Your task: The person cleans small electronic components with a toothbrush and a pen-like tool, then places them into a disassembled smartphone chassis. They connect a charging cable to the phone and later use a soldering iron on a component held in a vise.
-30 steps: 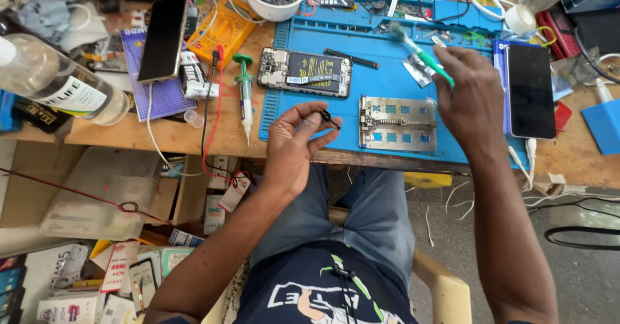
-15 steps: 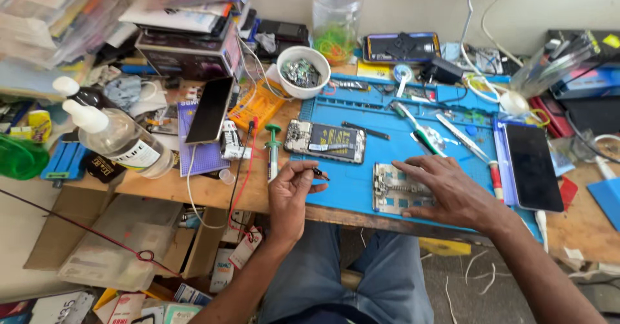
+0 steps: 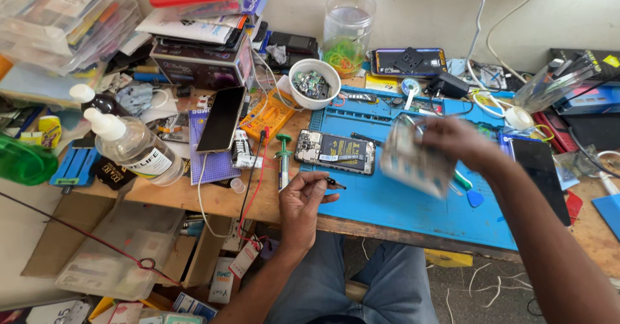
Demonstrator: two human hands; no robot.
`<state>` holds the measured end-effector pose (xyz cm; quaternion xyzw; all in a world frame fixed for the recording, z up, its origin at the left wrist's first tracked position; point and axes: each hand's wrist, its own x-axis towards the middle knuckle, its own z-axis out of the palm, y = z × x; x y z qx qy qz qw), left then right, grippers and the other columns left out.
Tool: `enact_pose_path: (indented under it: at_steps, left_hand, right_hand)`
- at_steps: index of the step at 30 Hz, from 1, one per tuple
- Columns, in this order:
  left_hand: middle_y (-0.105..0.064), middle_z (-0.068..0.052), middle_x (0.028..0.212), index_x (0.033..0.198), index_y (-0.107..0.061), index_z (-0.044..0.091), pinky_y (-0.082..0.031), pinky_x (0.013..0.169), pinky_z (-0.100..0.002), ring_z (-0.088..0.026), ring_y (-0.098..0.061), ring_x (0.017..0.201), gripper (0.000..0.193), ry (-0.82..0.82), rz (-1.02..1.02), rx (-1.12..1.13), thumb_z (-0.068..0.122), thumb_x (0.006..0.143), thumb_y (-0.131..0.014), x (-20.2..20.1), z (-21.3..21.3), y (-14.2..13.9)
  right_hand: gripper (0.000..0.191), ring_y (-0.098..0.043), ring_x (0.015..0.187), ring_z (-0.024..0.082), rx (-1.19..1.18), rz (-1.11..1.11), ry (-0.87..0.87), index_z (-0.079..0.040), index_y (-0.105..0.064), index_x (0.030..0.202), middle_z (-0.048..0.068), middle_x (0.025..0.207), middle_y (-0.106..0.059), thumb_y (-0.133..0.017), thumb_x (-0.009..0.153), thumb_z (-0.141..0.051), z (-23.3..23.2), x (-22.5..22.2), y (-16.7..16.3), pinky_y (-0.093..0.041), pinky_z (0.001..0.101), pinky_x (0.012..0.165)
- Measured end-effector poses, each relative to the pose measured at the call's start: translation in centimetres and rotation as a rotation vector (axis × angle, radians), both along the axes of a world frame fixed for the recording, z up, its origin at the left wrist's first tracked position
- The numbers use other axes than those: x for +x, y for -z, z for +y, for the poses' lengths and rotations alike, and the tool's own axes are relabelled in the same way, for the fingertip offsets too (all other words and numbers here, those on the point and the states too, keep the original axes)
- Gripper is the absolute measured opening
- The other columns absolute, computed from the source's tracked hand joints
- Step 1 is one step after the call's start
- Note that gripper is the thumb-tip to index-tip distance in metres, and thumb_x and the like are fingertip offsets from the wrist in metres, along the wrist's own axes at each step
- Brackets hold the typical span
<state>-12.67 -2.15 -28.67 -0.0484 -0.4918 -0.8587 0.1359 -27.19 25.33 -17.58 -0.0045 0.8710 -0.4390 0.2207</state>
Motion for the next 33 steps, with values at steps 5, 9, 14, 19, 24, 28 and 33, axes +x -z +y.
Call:
enact_pose_path:
  at_steps: [5, 9, 14, 19, 24, 28, 33]
  left_hand:
    - [-0.071, -0.008, 0.097, 0.108, -0.066, -0.003, -0.066, 0.078, -0.033, -0.017, -0.073, 0.094, 0.011, -0.033, -0.020, -0.014, 0.004, 0.100, -0.065, 0.0, -0.2, 0.0]
    - [-0.072, -0.009, 0.099, 0.107, -0.063, -0.001, -0.067, 0.079, -0.034, -0.017, -0.074, 0.097, 0.008, -0.020, 0.006, 0.044, 0.005, 0.102, -0.064, 0.3, -1.0, 0.5]
    - [-0.070, -0.009, 0.095, 0.107, -0.063, -0.001, -0.066, 0.076, -0.034, -0.018, -0.074, 0.094, 0.007, -0.015, -0.018, 0.050, 0.004, 0.102, -0.064, -0.3, -1.3, 0.9]
    - [-0.070, -0.009, 0.095, 0.105, -0.061, 0.000, -0.066, 0.075, -0.033, -0.018, -0.074, 0.093, 0.007, -0.011, -0.009, 0.102, 0.005, 0.102, -0.065, -0.3, -1.3, 0.5]
    - [-0.071, -0.009, 0.095, 0.105, -0.062, -0.001, -0.064, 0.076, -0.032, -0.016, -0.072, 0.090, 0.009, 0.011, -0.035, 0.024, 0.006, 0.102, -0.067, 0.2, -2.6, 0.5]
    - [-0.071, -0.008, 0.096, 0.106, -0.063, 0.000, -0.062, 0.074, -0.030, -0.015, -0.072, 0.088, 0.011, 0.102, -0.082, -0.178, 0.009, 0.101, -0.069, 0.2, -1.7, -0.1]
    - [-0.068, -0.017, 0.117, 0.127, -0.064, 0.004, -0.054, 0.096, -0.045, -0.032, -0.065, 0.110, 0.043, 0.006, 0.170, -1.123, 0.017, 0.090, -0.081, -3.2, -2.1, -2.8]
  right_hand:
    - [0.040, -0.054, 0.064, 0.012, -0.151, 0.355, 0.101, -0.006, -0.067, 0.137, 0.012, 0.089, -0.068, -0.066, 0.097, -0.005, -6.7, -5.2, -2.5, -0.045, 0.0333, 0.052]
    - [0.040, -0.063, 0.068, 0.017, -0.138, 0.327, 0.129, -0.005, -0.068, 0.134, 0.010, 0.094, -0.074, -0.063, 0.095, -0.002, -11.6, -5.9, -2.4, -0.049, 0.0350, 0.057]
    - [0.030, -0.074, 0.086, 0.025, 0.221, 0.691, 0.123, -0.006, -0.077, 0.120, 0.020, 0.103, -0.076, -0.076, 0.090, -0.006, -13.3, -6.4, -1.2, -0.056, 0.0384, 0.081]
    - [0.031, -0.073, 0.093, 0.035, 0.342, 1.084, -0.033, -0.006, -0.080, 0.115, 0.021, 0.107, -0.076, -0.081, 0.084, -0.005, -12.1, -5.8, -0.1, -0.055, 0.0430, 0.085]
    - [0.026, -0.077, 0.098, 0.022, 0.006, 0.947, -0.352, -0.007, -0.078, 0.116, 0.013, 0.111, -0.078, -0.076, 0.090, -0.001, -10.1, 2.6, 1.0, -0.059, 0.0341, 0.085]
    - [0.024, -0.075, 0.086, 0.015, -0.461, 0.457, -0.067, 0.000, -0.076, 0.112, 0.011, 0.097, -0.079, -0.076, 0.088, -0.003, -9.1, 10.0, 5.4, -0.060, 0.0294, 0.077]
    - [0.019, -0.074, 0.082, 0.017, -0.625, 0.419, 0.233, 0.007, -0.075, 0.112, 0.015, 0.094, -0.077, -0.073, 0.094, 0.001, -4.6, 10.1, 9.1, -0.060, 0.0270, 0.073]
